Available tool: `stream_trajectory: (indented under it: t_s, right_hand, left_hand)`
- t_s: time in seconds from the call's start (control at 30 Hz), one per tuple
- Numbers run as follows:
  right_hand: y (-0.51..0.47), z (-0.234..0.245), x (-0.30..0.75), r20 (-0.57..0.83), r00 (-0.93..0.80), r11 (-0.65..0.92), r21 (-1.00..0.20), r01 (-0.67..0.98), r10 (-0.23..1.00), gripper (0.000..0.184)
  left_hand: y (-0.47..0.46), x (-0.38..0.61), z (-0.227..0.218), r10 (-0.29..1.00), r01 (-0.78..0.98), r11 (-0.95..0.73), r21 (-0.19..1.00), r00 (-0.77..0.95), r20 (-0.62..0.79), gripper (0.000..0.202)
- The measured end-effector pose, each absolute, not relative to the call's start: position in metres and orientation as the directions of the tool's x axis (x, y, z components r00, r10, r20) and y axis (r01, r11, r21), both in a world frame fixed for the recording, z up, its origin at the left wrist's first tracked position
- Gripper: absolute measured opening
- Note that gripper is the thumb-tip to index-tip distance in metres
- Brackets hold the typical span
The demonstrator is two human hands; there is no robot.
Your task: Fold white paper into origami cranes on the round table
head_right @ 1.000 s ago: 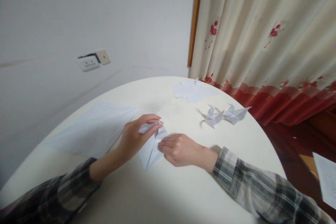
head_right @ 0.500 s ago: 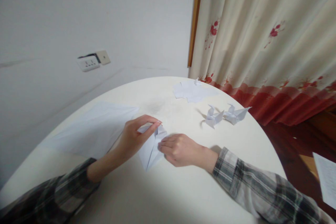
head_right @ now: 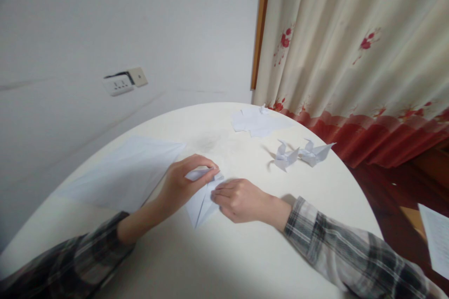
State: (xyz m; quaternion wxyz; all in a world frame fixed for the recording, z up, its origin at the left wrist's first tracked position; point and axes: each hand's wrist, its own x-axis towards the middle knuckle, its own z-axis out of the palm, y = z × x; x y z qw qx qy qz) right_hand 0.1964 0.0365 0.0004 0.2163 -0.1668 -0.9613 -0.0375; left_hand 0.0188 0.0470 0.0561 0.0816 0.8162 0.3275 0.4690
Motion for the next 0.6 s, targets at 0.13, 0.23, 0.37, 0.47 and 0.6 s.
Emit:
stream_trajectory:
  t_s: [0.13, 0.23, 0.37, 0.47, 0.6]
  right_hand:
    - [0.0365, 0.0004, 0.1964, 0.423, -0.853, 0.940, 0.008, 0.340, 0.305, 0.024]
    - [0.0363, 0.0007, 0.1964, 0.427, -0.852, 0.941, 0.011, 0.339, 0.302, 0.023]
    - [0.0365, -0.0001, 0.1967, 0.430, -0.850, 0.941, 0.005, 0.337, 0.302, 0.024]
    - [0.0366, -0.0004, 0.1968, 0.430, -0.850, 0.941, 0.000, 0.337, 0.304, 0.024]
    - [0.0365, 0.0003, 0.1965, 0.427, -0.854, 0.944, 0.003, 0.331, 0.298, 0.025]
  left_hand:
    - [0.0492, 0.0198, 0.0517, 0.648, 0.507, -0.742, 0.438, 0.376, 0.662, 0.003]
    - [0.0506, 0.0197, 0.0497, 0.655, 0.517, -0.736, 0.436, 0.385, 0.650, 0.006]
    - [0.0508, 0.0190, 0.0507, 0.655, 0.515, -0.741, 0.431, 0.412, 0.633, 0.011]
    - [0.0510, 0.0185, 0.0511, 0.668, 0.516, -0.731, 0.446, 0.411, 0.620, 0.009]
    - [0.0523, 0.0183, 0.0497, 0.690, 0.533, -0.713, 0.456, 0.415, 0.594, 0.006]
